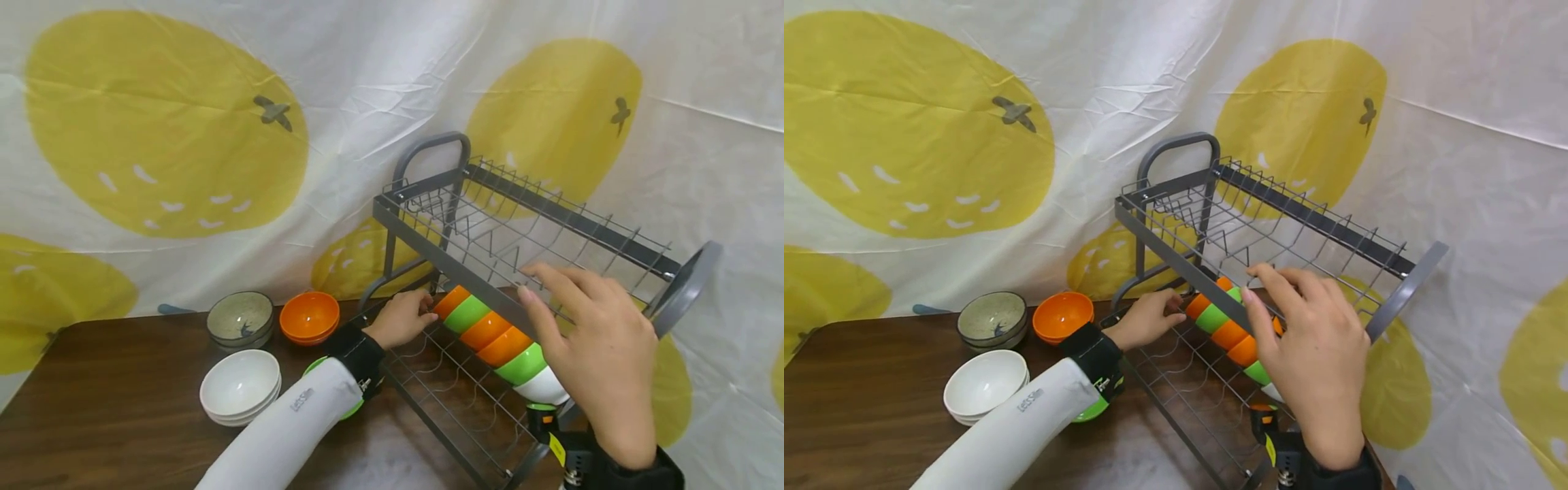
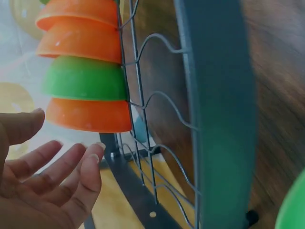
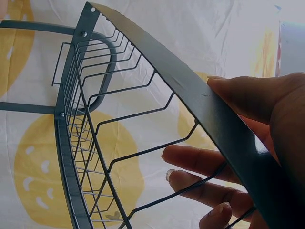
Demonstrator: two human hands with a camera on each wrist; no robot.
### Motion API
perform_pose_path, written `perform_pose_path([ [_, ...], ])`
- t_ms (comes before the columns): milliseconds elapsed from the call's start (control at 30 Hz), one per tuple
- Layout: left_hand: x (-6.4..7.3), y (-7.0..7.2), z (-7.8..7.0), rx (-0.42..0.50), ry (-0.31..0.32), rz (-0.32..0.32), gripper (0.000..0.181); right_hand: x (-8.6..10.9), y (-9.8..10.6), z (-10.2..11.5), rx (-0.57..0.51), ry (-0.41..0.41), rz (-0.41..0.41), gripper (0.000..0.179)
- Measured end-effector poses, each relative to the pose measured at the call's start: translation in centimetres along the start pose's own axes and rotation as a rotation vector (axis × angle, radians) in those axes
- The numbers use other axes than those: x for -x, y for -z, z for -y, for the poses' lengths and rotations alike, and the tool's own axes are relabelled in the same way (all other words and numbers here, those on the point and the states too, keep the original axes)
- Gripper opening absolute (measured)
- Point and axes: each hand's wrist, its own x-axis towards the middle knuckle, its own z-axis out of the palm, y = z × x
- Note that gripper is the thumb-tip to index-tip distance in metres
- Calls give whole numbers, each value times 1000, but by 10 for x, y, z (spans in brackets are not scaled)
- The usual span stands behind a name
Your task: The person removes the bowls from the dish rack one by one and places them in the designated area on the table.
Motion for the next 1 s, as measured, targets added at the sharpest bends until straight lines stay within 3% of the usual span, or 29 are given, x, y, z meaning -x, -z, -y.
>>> perform_pose_path([
  [167,-18,-6,-4,115,44,-45,34,-2,0,-1,4,0,5,30],
  [367,-18,-16,-9,110,21,-92,30,0,1,0,19,-14,7,29],
  [600,-19,-30,-2,180,13,-146,26,1,0,0,20,-5,4,30],
  [767,-24,-35,-6,171,59,-163,24,1,0,0,22,4,-10,30],
  [1000,-33,-43,-6,57,111,-142,22,1,0,0,20,-2,-3,29],
])
